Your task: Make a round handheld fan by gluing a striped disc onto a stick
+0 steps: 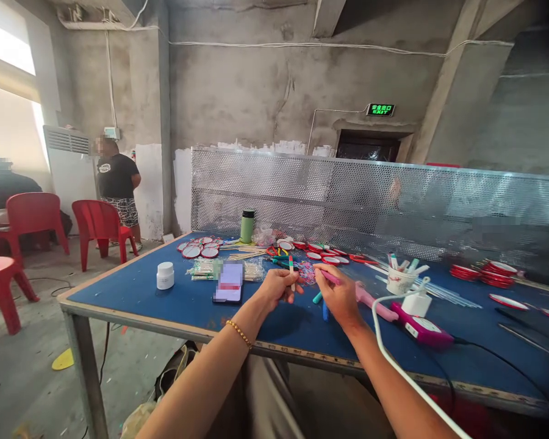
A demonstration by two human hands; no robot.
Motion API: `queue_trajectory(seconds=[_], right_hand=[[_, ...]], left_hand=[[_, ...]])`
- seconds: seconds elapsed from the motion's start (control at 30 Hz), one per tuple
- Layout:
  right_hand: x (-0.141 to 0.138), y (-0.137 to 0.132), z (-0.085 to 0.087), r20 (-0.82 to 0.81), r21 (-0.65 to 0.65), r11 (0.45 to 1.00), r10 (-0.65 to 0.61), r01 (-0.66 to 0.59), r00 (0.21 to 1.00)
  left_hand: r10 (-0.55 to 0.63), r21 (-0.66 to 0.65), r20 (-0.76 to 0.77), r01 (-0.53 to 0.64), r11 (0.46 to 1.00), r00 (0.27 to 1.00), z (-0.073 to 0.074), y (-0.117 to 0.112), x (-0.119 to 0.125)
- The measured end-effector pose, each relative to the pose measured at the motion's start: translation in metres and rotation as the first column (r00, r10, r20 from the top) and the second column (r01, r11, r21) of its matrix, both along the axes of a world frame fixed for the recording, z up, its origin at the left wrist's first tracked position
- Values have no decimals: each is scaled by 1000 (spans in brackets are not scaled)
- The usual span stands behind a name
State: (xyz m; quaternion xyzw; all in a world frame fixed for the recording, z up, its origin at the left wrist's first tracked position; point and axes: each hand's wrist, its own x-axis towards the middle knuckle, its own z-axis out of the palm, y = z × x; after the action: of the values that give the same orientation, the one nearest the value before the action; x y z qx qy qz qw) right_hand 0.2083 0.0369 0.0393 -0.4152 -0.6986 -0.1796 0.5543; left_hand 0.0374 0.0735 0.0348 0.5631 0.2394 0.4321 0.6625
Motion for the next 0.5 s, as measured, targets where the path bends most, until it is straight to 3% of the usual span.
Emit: queue_trajectory(seconds=[0.17, 0.4, 0.5], right_hand=[[-2, -5, 1, -92, -156, 983, 82, -96, 992], [-5, -2, -2, -401, -206, 945, 155, -253, 903], [-8, -5, 0, -458, -221, 926, 178, -305, 871]], left_hand=[[108, 17, -69, -107, 994, 992, 0, -3, 4], [134, 37, -72, -132, 991, 988, -6, -1, 8], [122, 32, -63, -121, 992, 990, -9, 1, 10]])
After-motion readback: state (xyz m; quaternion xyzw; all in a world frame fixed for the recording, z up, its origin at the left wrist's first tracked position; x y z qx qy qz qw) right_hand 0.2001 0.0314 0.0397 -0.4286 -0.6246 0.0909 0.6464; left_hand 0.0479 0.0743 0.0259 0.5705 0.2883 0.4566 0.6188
